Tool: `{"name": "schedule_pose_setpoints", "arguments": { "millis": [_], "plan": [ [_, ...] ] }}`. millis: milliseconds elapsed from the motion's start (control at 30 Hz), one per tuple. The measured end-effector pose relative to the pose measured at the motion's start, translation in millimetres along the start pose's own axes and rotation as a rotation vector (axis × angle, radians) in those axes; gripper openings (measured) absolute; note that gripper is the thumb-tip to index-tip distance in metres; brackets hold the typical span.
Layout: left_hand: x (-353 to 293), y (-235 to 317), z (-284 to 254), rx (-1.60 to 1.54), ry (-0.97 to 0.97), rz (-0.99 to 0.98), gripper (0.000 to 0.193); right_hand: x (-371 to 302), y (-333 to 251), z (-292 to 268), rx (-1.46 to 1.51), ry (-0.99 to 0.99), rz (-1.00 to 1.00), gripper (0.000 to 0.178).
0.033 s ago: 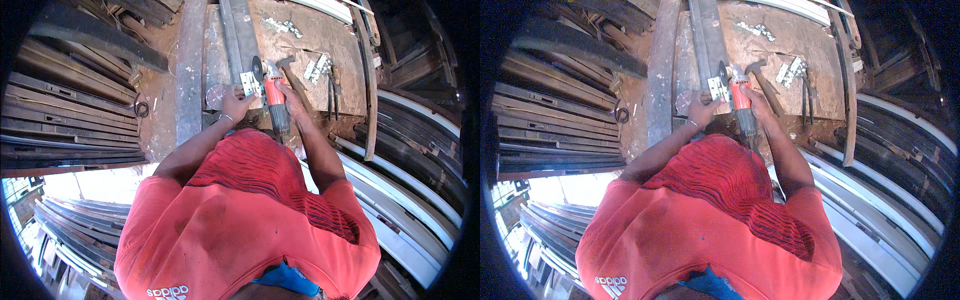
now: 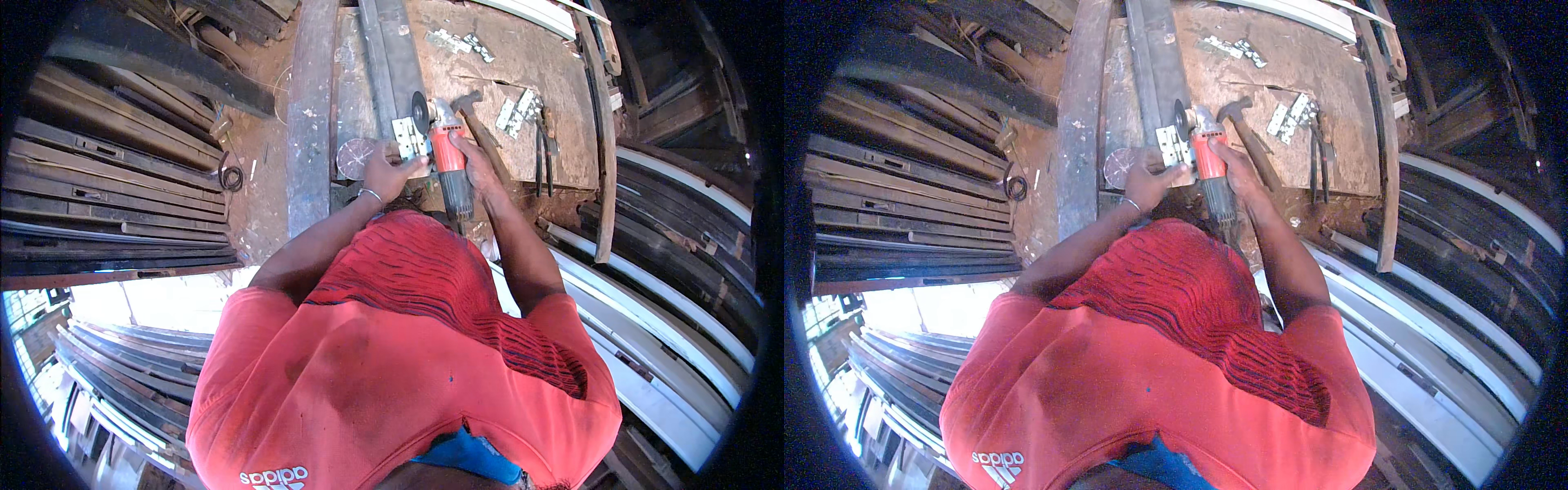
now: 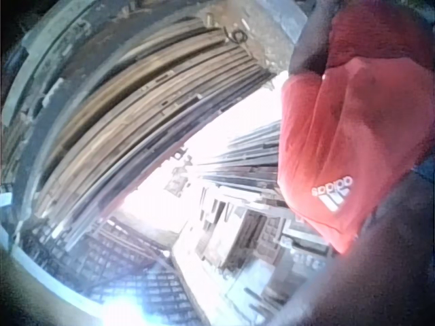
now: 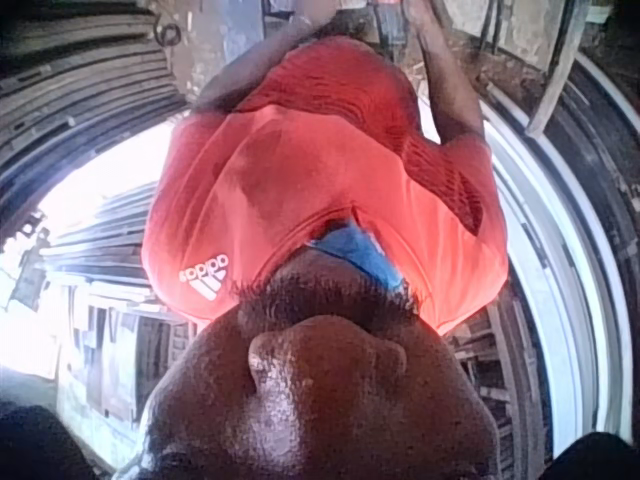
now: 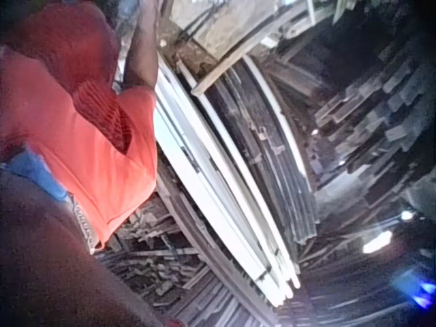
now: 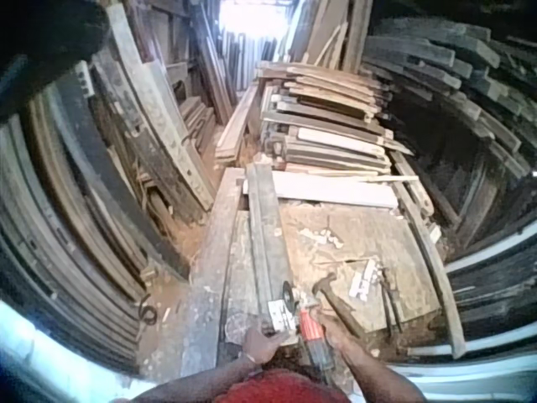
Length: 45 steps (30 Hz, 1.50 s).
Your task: The person trims a hinge using an angle grinder, then positions and hammers it onto a wooden surface.
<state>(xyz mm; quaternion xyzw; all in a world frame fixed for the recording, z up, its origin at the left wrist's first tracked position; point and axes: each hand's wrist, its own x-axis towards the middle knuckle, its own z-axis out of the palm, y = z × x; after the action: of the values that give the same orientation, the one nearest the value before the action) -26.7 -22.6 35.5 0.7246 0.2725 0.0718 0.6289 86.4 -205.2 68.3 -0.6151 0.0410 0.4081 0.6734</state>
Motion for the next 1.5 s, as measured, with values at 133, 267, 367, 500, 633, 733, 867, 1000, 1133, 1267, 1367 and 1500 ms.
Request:
{"name": "schedule_pose_setpoints", "arguments": {
  "millis": [133, 267, 367, 500, 633, 733, 867, 1000, 1133, 1267, 1367, 1500],
  "plan": [
    [-7.4, 5.8, -1.5, 0.015, -0.129, 0.073, 0.087, 5.4, 5.2, -3.9, 0.006, 0.017, -0.013, 0.061],
    [-22.1, 52.7, -9.6, -0.125, -0.186, 0.112, 0.098, 4.3, 5.8, -2.6, -0.012, 0.025, -0.005, 0.060],
    [-7.7, 4.7, 1.2, -0.015, -0.161, 0.179, 0.110, 8.3, 8.2, -3.4, -0.012, 0.016, -0.001, 0.058],
    [-9.1, -1.0, 1.8, 0.144, -0.142, 0.225, 0.127, 6.8, 7.4, -1.1, -0.007, 0.008, -0.028, 0.057],
    [-11.8, 7.2, -0.7, 0.298, -0.145, 0.234, 0.130, 6.6, 6.6, -1.5, -0.015, -0.006, -0.035, 0.058],
    [-16.1, 16.6, -2.2, 0.324, -0.144, 0.225, 0.129, 6.9, 6.7, -2.2, -0.031, 0.013, -0.030, 0.058],
    [-16.8, 16.2, -0.6, 0.334, -0.119, 0.274, 0.127, 8.2, 8.0, -3.0, -0.014, -0.001, -0.041, 0.060],
    [-15.8, 18.1, -1.6, 0.314, -0.145, 0.248, 0.129, 8.8, 7.6, -0.5, -0.042, 0.017, -0.029, 0.061],
    [-18.2, 23.9, -0.3, 0.335, -0.138, 0.240, 0.126, 13.2, 8.8, -2.8, -0.063, 0.031, -0.049, 0.060],
    [-16.4, 23.1, 1.0, 0.336, -0.134, 0.243, 0.123, 12.6, 6.7, -0.2, -0.064, 0.044, -0.060, 0.059],
    [-14.5, 22.3, 1.5, 0.353, -0.178, 0.213, 0.129, 10.6, 3.5, 1.7, -0.061, 0.031, -0.035, 0.059],
    [-16.2, 25.6, 1.5, 0.380, -0.168, 0.199, 0.130, 2.0, -2.0, 7.0, -0.055, 0.009, -0.030, 0.060]
  ]
}}
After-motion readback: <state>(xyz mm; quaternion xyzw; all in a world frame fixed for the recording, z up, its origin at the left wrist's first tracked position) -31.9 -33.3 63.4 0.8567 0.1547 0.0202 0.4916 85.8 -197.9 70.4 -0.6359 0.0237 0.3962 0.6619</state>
